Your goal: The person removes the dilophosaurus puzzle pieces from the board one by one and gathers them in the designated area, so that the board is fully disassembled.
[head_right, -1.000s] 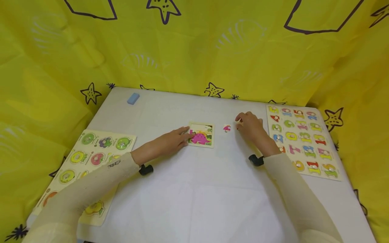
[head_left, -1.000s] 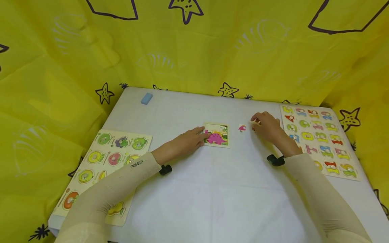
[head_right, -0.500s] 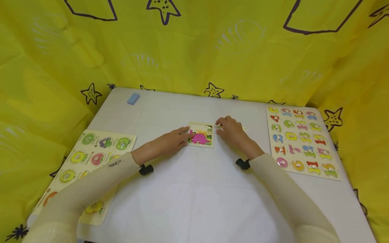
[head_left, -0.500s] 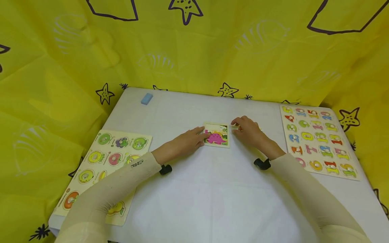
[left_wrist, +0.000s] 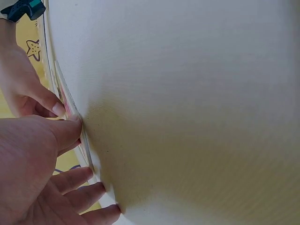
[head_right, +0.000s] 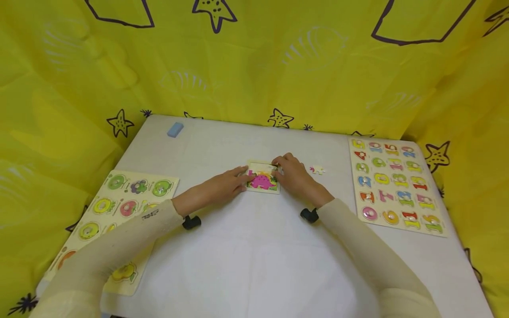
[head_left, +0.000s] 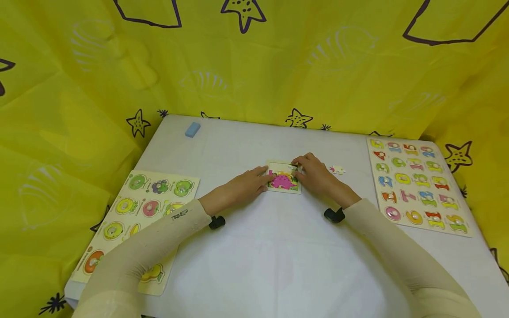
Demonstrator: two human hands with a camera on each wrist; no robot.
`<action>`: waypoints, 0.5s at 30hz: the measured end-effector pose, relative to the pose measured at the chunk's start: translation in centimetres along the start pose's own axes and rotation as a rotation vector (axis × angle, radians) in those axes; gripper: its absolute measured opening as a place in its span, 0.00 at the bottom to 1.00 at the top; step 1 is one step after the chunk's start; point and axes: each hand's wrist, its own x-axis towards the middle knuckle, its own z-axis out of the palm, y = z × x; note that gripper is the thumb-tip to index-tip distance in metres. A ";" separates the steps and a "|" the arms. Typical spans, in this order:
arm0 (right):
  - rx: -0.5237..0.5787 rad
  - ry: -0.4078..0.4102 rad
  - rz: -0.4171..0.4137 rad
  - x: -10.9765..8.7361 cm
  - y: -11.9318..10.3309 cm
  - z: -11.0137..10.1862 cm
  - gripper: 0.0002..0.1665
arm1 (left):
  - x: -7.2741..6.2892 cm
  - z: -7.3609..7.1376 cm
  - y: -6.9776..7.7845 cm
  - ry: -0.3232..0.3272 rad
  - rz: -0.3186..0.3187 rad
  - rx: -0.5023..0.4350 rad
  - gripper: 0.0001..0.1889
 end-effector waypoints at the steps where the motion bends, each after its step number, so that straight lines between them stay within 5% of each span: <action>1: 0.001 -0.006 0.000 0.0 0.0 0.0 0.23 | 0.0 0.0 0.0 0.000 0.001 -0.001 0.27; 15: -0.067 -0.028 -0.040 0.0 -0.5 -0.4 0.23 | 0.0 0.0 0.0 0.000 0.006 0.013 0.26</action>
